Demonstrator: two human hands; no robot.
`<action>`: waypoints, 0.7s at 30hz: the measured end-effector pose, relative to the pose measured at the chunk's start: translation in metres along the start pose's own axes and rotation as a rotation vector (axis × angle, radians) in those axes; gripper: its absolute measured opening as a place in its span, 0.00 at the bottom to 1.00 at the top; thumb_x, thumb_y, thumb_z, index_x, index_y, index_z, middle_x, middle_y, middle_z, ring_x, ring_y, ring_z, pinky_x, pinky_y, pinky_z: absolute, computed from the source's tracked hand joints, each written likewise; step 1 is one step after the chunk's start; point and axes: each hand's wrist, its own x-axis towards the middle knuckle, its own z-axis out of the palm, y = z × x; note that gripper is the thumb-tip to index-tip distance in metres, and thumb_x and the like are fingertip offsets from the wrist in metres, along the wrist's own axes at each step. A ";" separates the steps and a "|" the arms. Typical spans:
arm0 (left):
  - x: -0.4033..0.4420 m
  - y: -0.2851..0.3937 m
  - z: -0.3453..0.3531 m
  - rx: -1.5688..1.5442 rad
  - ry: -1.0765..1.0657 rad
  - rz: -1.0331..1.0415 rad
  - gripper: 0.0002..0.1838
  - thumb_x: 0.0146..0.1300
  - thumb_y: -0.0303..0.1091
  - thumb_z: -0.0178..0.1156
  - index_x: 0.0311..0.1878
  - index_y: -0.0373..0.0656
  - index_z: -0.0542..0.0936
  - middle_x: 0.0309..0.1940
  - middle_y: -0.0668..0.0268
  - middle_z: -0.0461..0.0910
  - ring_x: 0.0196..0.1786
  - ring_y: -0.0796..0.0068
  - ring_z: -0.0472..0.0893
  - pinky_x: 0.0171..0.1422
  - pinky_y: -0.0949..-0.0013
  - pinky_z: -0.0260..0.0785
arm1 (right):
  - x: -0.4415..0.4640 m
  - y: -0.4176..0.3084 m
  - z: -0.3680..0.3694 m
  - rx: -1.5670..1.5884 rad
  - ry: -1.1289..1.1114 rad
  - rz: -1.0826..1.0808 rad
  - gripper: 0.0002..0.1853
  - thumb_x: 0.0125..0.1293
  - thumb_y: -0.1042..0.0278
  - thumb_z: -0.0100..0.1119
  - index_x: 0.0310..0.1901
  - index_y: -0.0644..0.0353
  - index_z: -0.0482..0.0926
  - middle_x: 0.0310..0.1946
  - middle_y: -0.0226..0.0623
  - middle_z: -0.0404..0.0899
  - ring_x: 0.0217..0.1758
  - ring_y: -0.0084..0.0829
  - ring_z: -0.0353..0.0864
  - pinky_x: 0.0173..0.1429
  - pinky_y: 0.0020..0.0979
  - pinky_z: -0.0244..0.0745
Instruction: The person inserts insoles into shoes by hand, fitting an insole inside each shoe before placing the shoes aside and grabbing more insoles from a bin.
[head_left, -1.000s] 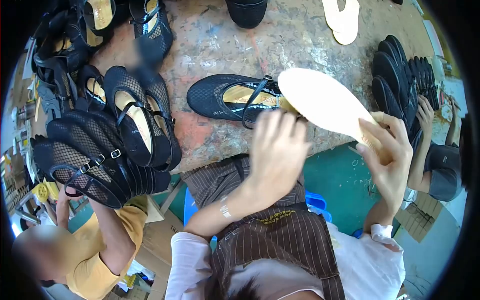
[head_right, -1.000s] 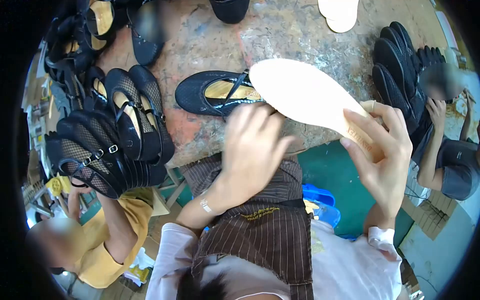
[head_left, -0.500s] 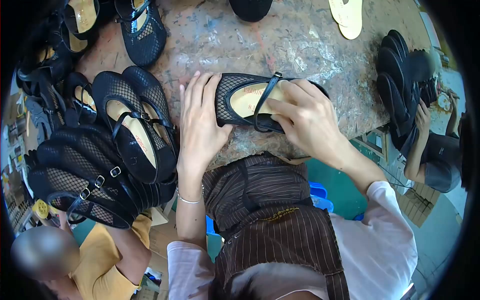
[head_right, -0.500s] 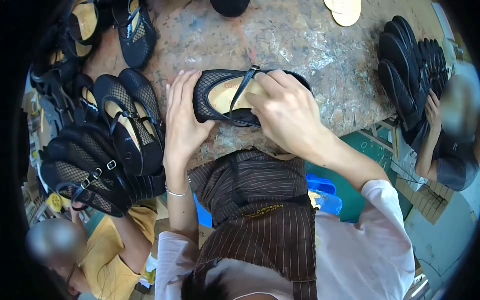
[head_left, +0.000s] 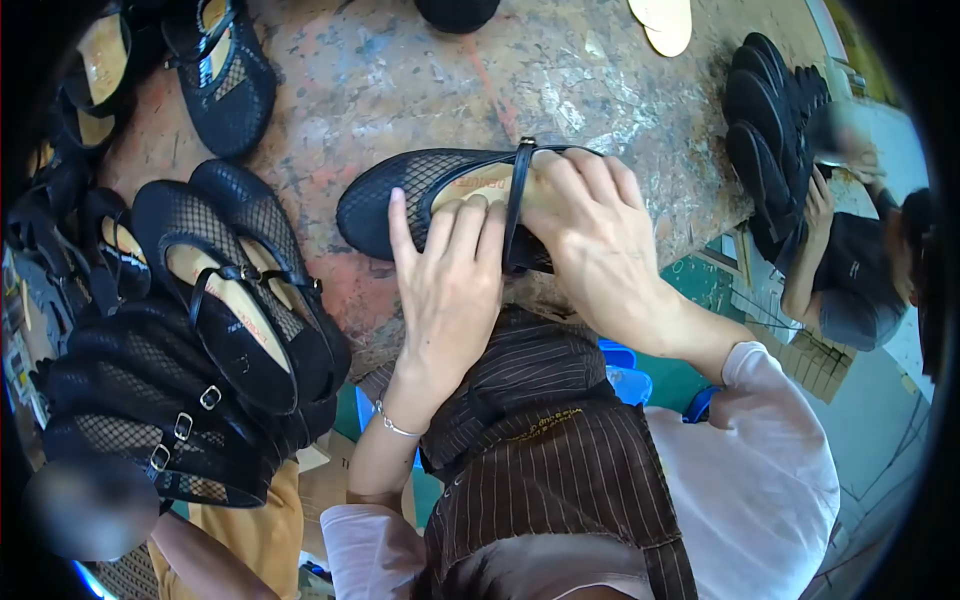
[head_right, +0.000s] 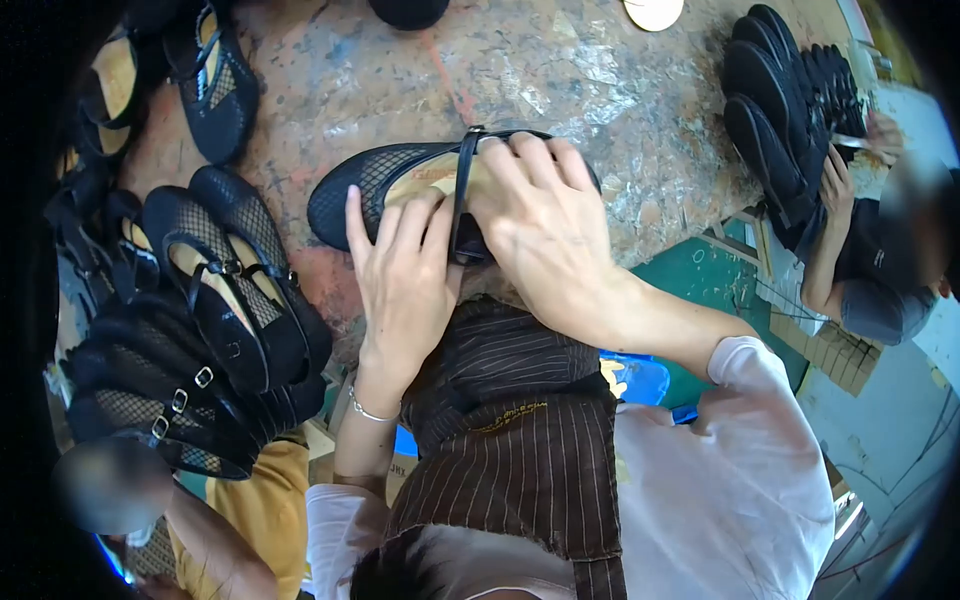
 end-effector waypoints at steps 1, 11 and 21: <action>0.000 0.000 -0.001 0.005 0.001 0.000 0.29 0.47 0.26 0.70 0.57 0.38 0.80 0.52 0.62 0.77 0.58 0.62 0.76 0.81 0.35 0.45 | -0.004 0.003 -0.008 0.020 0.000 0.081 0.14 0.50 0.69 0.65 0.41 0.60 0.84 0.47 0.40 0.74 0.56 0.42 0.72 0.60 0.41 0.67; 0.006 0.014 -0.002 0.131 -0.148 -0.042 0.43 0.47 0.29 0.72 0.71 0.63 0.75 0.52 0.59 0.71 0.62 0.57 0.72 0.79 0.26 0.40 | -0.017 0.040 -0.020 0.488 -0.111 0.615 0.37 0.47 0.73 0.75 0.63 0.60 0.75 0.48 0.50 0.82 0.48 0.49 0.83 0.56 0.43 0.77; 0.025 0.010 -0.010 0.120 -0.186 0.000 0.37 0.46 0.33 0.77 0.64 0.60 0.79 0.63 0.59 0.71 0.69 0.57 0.70 0.80 0.25 0.37 | -0.009 0.052 -0.009 0.354 -0.124 0.496 0.21 0.48 0.78 0.64 0.48 0.63 0.81 0.40 0.52 0.83 0.44 0.56 0.84 0.49 0.49 0.79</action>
